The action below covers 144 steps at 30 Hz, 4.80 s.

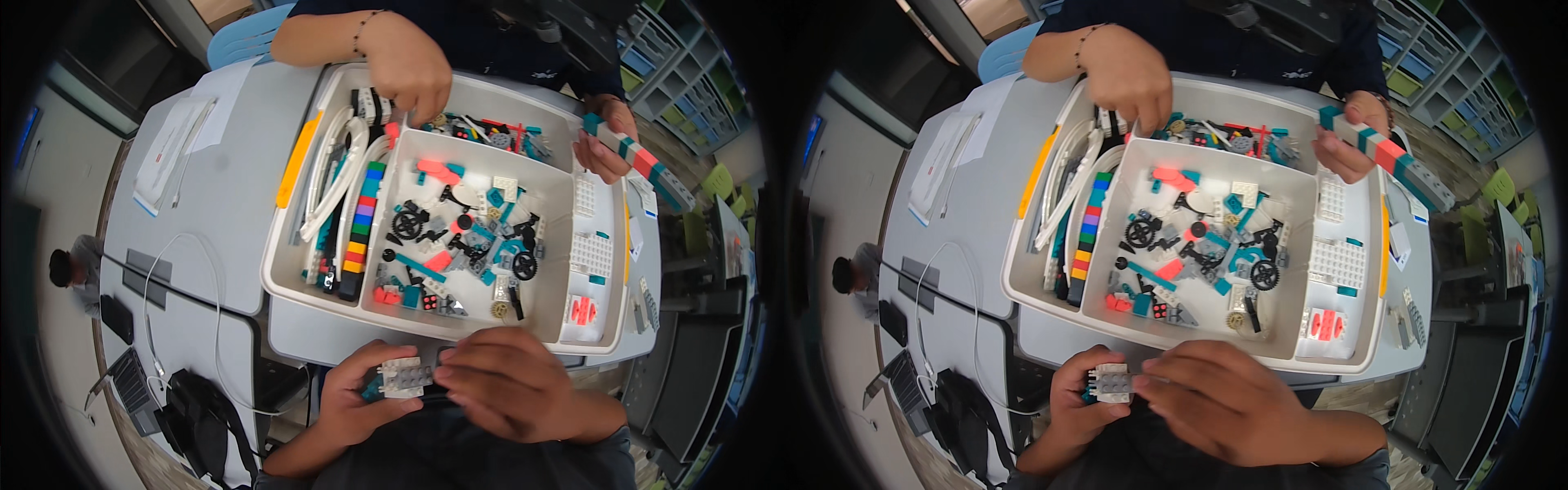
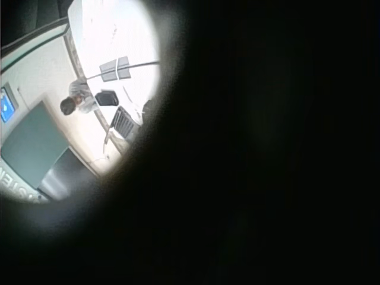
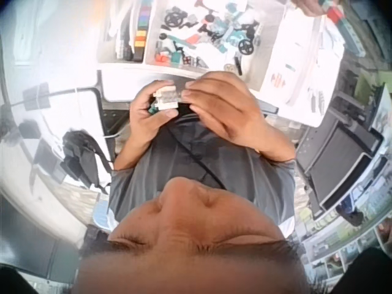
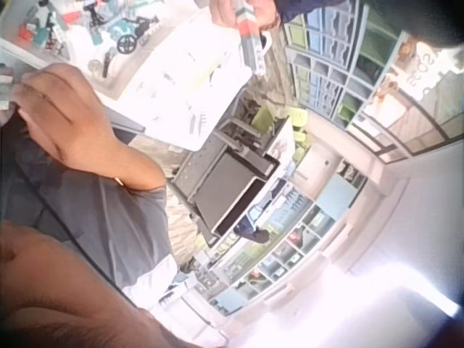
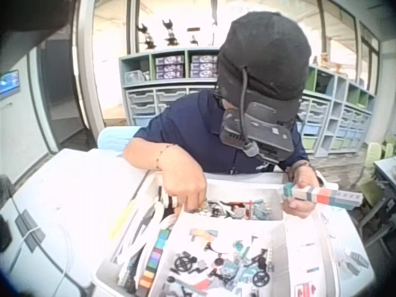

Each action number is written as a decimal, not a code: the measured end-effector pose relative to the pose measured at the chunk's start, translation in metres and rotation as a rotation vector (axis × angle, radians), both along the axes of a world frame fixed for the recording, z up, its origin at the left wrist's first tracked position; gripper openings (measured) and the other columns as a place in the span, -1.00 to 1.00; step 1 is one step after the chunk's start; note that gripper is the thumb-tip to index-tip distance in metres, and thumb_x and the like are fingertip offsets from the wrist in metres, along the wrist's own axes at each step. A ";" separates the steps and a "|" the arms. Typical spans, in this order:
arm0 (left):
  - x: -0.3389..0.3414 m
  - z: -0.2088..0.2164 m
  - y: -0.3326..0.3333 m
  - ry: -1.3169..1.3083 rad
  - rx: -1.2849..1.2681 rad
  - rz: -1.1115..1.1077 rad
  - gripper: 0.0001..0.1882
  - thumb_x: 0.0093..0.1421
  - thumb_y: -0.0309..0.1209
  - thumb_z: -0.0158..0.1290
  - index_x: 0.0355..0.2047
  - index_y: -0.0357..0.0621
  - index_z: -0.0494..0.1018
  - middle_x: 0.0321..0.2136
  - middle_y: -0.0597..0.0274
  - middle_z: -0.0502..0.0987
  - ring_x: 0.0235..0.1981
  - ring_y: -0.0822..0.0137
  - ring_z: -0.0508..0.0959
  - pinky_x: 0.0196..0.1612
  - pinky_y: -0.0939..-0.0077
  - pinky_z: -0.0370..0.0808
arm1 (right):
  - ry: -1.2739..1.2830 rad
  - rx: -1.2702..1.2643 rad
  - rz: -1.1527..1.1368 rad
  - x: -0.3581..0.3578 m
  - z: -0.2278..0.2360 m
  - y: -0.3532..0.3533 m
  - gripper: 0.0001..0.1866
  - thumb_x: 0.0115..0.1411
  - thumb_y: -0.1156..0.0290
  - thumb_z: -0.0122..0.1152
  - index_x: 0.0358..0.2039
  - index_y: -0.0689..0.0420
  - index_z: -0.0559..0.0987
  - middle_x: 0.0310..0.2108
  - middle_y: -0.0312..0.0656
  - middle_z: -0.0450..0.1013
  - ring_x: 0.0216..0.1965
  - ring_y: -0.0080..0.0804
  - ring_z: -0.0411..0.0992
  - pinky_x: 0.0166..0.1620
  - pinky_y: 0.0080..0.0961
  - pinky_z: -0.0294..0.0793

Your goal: The person picks various plastic building blocks from a compartmentalized tray and connects them by hand to form small structures. They repeatedly select pieces, align them, and press them together while working at a table.

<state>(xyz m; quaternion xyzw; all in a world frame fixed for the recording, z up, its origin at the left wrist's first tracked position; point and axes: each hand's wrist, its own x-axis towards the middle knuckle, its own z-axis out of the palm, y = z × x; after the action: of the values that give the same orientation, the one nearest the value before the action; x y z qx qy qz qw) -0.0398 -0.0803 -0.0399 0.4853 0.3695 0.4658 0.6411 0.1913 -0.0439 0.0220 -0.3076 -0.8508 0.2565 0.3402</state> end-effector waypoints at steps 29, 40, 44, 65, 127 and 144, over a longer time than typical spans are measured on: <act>-0.015 -0.036 0.000 -0.100 -0.280 0.045 -0.40 -0.18 -0.58 0.46 -0.06 -0.36 0.53 -0.23 0.12 0.61 -0.20 0.37 0.60 -0.07 0.50 0.50 | -0.752 -0.049 -0.186 0.053 0.015 0.111 -0.73 0.03 0.55 0.23 -0.20 0.17 0.59 -0.37 -0.12 0.49 -0.21 -0.20 0.51 -0.13 -0.31 0.52; -0.017 -0.033 0.016 0.010 -0.125 -0.118 -0.42 -0.17 -0.58 0.47 -0.07 -0.34 0.56 -0.17 0.05 0.63 -0.14 0.32 0.61 -0.02 0.46 0.50 | -0.787 0.124 -0.250 0.049 -0.022 0.127 -0.88 -0.02 0.49 0.30 -0.40 0.12 0.61 -0.45 -0.22 0.47 -0.32 -0.24 0.51 -0.19 -0.32 0.52; -0.017 -0.032 0.019 -0.018 -0.119 -0.130 -0.42 -0.15 -0.59 0.46 -0.05 -0.35 0.56 -0.15 0.05 0.63 -0.13 0.32 0.61 -0.01 0.47 0.50 | -0.736 0.085 -0.288 0.048 -0.020 0.128 -0.91 -0.03 0.47 0.30 -0.46 0.14 0.57 -0.47 -0.20 0.46 -0.32 -0.24 0.51 -0.18 -0.30 0.52; -0.019 -0.032 0.022 -0.116 -0.168 -0.173 -0.39 -0.11 -0.61 0.41 0.02 -0.31 0.52 -0.09 0.09 0.61 -0.06 0.34 0.59 0.07 0.45 0.45 | -0.515 0.059 -0.163 0.033 -0.020 0.135 -0.75 -0.02 0.51 0.39 -0.29 0.13 0.58 -0.36 -0.23 0.46 -0.24 -0.28 0.46 -0.15 -0.35 0.52; 0.030 0.031 0.026 -0.682 -0.248 -0.086 -0.68 0.20 -0.49 0.06 -0.03 -0.17 0.34 -0.27 0.07 0.43 -0.59 0.37 0.39 -0.62 0.54 0.29 | 0.040 -0.269 -0.242 0.068 0.007 0.026 -0.82 0.13 0.50 0.41 -0.29 0.16 0.56 -0.31 -0.22 0.54 -0.44 -0.47 0.47 -0.35 -0.55 0.45; 0.048 0.043 0.007 -0.332 -0.354 -0.067 -0.72 0.17 -0.63 0.19 -0.12 -0.32 0.43 -0.43 0.26 0.47 -0.59 0.60 0.35 -0.60 0.69 0.21 | 0.171 0.065 0.048 0.030 -0.003 -0.006 -0.73 0.03 0.56 0.46 -0.23 0.14 0.62 -0.27 -0.19 0.52 -0.29 -0.21 0.51 -0.23 -0.35 0.53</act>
<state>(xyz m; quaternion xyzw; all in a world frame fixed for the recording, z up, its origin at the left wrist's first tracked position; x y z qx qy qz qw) 0.0084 -0.0729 0.0033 0.2940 0.3187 0.4456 0.7832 0.2215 -0.0496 0.0186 -0.2530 -0.8336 0.2621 0.4152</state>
